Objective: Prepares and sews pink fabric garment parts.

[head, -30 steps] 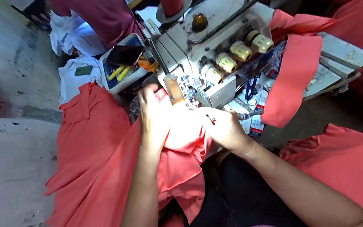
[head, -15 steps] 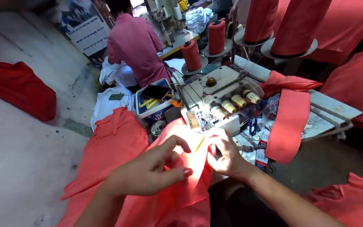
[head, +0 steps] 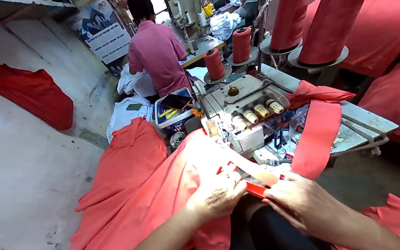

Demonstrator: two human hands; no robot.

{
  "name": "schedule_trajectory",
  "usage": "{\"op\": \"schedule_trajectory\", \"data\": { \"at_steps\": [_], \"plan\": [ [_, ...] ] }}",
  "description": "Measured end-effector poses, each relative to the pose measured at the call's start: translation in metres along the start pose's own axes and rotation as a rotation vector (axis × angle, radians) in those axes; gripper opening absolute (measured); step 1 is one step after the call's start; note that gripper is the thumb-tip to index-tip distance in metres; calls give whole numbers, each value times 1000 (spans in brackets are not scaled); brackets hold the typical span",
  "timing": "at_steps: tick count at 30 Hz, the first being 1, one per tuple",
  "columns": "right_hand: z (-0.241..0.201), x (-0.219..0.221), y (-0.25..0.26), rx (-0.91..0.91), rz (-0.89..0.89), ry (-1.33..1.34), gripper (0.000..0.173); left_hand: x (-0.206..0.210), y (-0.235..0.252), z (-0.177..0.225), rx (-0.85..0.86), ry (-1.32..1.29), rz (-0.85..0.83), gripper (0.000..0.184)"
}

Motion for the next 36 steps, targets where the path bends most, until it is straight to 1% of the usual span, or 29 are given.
{"op": "schedule_trajectory", "data": {
  "at_steps": [2, 3, 4, 5, 7, 8, 9, 10, 11, 12, 13, 14, 15, 16, 17, 20, 21, 23, 25, 26, 27, 28, 29, 31, 32, 33, 34, 35, 36],
  "plan": [
    [-2, -6, 4, 5, 38, 124, 33, -17, 0, 2, -100, -31, -36, 30],
    [-2, -6, 10, 19, 62, 220, 32, -29, -1, 4, -152, -57, -122, 33],
    [-3, -2, 17, 50, 104, 333, 30, -42, -4, 6, -194, -105, -234, 29],
    [-2, 8, 24, 96, 163, 453, 27, -55, -8, 9, -265, -163, -402, 30],
    [2, 45, 30, 253, 272, 587, 23, -78, -19, 7, -499, -173, -752, 32],
    [2, 69, 30, 375, 254, 571, 23, -87, -24, 1, -633, -132, -867, 34],
    [1, 92, 30, 512, 139, 541, 25, -95, -27, -6, -723, -95, -909, 36],
    [-2, 110, 30, 636, -71, 542, 30, -102, -29, -11, -747, -89, -894, 36],
    [-6, 123, 30, 714, -334, 568, 35, -107, -29, -12, -701, -108, -823, 34],
    [-12, 129, 32, 716, -529, 591, 39, -110, -27, -11, -601, -138, -705, 31],
    [-19, 127, 34, 631, -588, 594, 39, -111, -25, -8, -492, -169, -588, 28],
    [-28, 118, 35, 478, -495, 574, 36, -111, -22, -6, -406, -200, -495, 27],
    [-35, 104, 34, 302, -290, 542, 31, -111, -18, -5, -348, -244, -417, 27],
    [-39, 88, 32, 174, -109, 549, 27, -111, -13, -6, -325, -313, -345, 28],
    [-41, 73, 30, 113, -31, 627, 25, -110, -6, -7, -334, -406, -274, 29],
    [-41, 37, 28, 147, -101, 1003, 28, -96, 16, -14, -501, -761, -109, 31],
    [-43, 21, 31, 151, -115, 1057, 28, -90, 24, -15, -525, -834, -83, 32],
    [-51, -18, 43, 90, -37, 981, 28, -81, 40, -8, -483, -863, -135, 44],
    [-54, -44, 52, 59, 175, 795, 25, -88, 49, 4, -319, -720, -306, 58],
    [-50, -46, 50, 108, 303, 713, 23, -101, 50, 6, -214, -595, -385, 61],
    [-46, -36, 44, 204, 417, 631, 20, -117, 49, 2, -144, -439, -443, 62],
    [-43, -15, 35, 319, 473, 575, 21, -134, 47, -5, -115, -286, -487, 62],
    [-44, 15, 25, 433, 464, 568, 33, -149, 44, -13, -103, -152, -506, 58],
    [-67, 80, 17, 654, 306, 673, 60, -162, 47, -17, -76, 65, -476, 47],
    [-80, 100, 29, 708, 166, 736, 65, -162, 51, -11, -48, 144, -456, 42],
    [-86, 106, 54, 738, 41, 794, 60, -159, 55, -3, -11, 203, -440, 37],
    [-81, 106, 85, 734, -99, 851, 45, -155, 55, 2, 13, 254, -429, 33],
    [-64, 117, 107, 577, -222, 967, 35, -154, 51, -4, 1, 287, -421, 29],
    [-37, 151, 123, 140, -181, 1183, 37, -156, 43, -20, -35, 307, -426, 24]
  ]
}}
Point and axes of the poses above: each hand's wrist, its own y-axis towards the middle knuckle, its own x-axis out of the palm, z = x × y, the point moved 6 cm from there along y, towards the middle knuckle, and after that the axes turned 9 degrees about z, right-handed, at the moved point
